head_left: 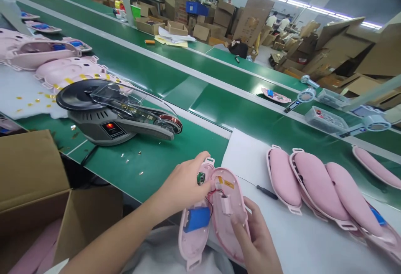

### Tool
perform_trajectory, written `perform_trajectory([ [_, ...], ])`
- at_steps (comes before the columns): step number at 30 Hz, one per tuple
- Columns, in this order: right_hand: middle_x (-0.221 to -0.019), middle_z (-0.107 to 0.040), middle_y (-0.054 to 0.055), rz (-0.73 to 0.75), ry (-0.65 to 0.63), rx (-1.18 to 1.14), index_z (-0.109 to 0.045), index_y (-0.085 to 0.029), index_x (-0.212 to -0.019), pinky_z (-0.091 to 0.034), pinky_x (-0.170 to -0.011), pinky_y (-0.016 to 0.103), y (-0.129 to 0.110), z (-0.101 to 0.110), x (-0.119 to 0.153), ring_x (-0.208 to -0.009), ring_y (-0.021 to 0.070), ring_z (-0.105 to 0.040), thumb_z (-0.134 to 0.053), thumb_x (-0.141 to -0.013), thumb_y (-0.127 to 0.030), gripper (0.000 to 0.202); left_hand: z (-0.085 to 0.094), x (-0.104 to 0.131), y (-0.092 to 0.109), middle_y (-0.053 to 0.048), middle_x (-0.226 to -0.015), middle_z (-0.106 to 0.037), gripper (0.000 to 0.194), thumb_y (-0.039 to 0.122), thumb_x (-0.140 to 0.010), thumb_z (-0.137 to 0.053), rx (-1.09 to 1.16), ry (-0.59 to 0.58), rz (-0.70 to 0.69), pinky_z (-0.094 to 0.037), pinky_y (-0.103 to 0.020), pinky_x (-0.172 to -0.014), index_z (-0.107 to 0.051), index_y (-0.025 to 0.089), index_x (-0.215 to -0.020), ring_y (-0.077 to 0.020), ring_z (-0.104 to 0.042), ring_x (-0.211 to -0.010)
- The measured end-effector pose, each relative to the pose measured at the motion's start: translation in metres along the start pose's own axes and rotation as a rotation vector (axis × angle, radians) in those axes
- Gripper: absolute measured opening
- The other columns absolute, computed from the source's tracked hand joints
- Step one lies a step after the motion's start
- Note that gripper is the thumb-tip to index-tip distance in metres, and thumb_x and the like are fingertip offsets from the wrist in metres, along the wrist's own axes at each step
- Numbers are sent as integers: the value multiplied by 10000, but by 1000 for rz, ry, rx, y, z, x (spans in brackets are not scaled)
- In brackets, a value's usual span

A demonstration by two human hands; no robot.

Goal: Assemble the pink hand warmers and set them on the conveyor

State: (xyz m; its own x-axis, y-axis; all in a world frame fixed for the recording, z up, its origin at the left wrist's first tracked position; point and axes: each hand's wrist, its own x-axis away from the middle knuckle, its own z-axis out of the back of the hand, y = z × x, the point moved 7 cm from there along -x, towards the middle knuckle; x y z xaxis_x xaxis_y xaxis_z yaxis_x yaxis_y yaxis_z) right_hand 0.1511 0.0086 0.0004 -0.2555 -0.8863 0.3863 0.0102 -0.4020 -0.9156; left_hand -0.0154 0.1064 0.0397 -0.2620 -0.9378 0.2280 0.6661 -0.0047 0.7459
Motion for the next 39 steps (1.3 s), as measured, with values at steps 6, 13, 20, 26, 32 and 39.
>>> perform_trajectory([
  [6, -1180, -651, 58, 73, -13, 26, -577, -252, -1127, -507, -873, 289, -3, 1, 1, -1052, 226, -619, -625, -780, -566, 470, 3, -9, 7, 44, -648, -614, 430, 374, -753, -598, -96, -28, 4, -359, -262, -529, -462, 249, -1142, -208, -591, -581],
  [13, -1198, -651, 63, 90, -30, -13, -584, -249, -1130, -513, -885, 304, -7, 1, 4, -1066, 234, -619, -626, -795, -542, 447, 2, -18, 18, -44, -771, -698, 240, 276, -827, -498, -273, 15, -7, -357, -278, -547, -577, 259, -1053, -257, -653, -713],
  [20, -1201, -644, 42, 66, -62, -22, -573, -262, -1124, -505, -869, 260, -6, 2, 4, -1072, 209, -613, -625, -792, -549, 443, -1, -17, 25, -52, -849, -724, 271, 272, -856, -472, -311, -32, -46, -388, -282, -556, -568, 250, -1108, -256, -673, -772],
  [26, -1149, -673, 58, 94, -37, -41, -591, -245, -1097, -533, -837, 279, -10, 6, 5, -1023, 223, -642, -637, -793, -497, 397, -2, -15, 33, -28, -1097, -706, 298, 282, -831, -533, -321, -70, -82, -456, -288, -688, -584, 273, -1124, -233, -655, -977],
  [32, -1156, -666, 44, 112, -57, -30, -596, -261, -1099, -525, -851, 272, -10, 7, 5, -1021, 209, -636, -623, -806, -497, 378, -11, -21, 37, -55, -867, -729, 198, 260, -834, -501, -433, -69, -107, -411, -303, -574, -620, 261, -993, -280, -667, -813],
  [39, -1130, -678, 58, 106, -36, 33, -577, -245, -1132, -532, -826, 282, -6, 14, 4, -1015, 222, -641, -602, -813, -515, 419, -23, -25, 43, -72, -807, -711, 160, 182, -830, -470, -532, -100, -165, -388, -293, -531, -597, 245, -904, -269, -659, -725],
])
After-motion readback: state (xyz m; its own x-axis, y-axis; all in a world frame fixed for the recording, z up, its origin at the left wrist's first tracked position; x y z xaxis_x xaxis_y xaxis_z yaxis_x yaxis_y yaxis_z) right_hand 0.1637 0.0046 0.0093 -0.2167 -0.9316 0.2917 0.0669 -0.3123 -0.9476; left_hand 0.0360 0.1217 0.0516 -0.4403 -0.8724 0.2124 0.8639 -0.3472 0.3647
